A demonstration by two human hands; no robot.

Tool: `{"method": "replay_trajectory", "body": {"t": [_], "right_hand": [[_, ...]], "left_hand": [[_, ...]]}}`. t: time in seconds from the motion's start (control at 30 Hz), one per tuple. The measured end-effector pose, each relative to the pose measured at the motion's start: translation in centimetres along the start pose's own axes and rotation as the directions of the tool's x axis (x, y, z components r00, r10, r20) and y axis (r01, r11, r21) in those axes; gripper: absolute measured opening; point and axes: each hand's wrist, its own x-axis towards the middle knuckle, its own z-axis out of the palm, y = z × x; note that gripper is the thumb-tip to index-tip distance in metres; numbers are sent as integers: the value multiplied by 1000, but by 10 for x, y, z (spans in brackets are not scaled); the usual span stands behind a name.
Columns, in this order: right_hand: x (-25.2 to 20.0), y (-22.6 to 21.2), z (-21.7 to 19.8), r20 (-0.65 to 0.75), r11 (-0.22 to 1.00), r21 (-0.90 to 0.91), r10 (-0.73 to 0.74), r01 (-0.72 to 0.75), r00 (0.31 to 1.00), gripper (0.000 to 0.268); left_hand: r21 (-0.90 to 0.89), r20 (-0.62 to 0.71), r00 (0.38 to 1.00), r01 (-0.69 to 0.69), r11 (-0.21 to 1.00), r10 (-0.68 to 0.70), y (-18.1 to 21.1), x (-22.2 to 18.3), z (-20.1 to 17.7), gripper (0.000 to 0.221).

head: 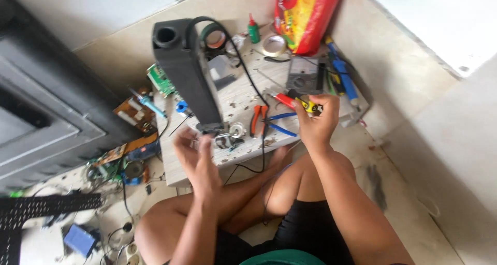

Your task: Disassembling a fan motor and its plastic housing using a screwdriver on the floor.

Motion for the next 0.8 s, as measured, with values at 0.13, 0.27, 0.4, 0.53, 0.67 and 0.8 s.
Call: {"method": "replay_trajectory", "body": {"t": [0.13,0.27,0.4,0.53,0.67,0.8], "right_hand": [[-26,28,11,109,995,-94,37,-27,993,43],[-50,51,14,348,926,-350,270,-143,898,46],[-53,50,11,523,877,-469,369,-103,768,36],[-47,43,20,536,787,-607,506,-108,676,28],[-49,51,22,552,786,-614,493,-72,673,21],[-64,88,24,563,871,-481,221,99,796,21]], "left_hand": [[-671,264,563,690,270,-783,22,-13,9,66],[-765,487,392,622,-165,-781,26,11,32,107],[-880,435,528,421,-220,-729,22,31,62,89],[-967,247,605,210,-147,-757,-31,44,71,77],[-966,259,547,171,-196,-796,-33,53,63,53],[-897,332,499,431,-104,-800,-1,38,57,43]]}}
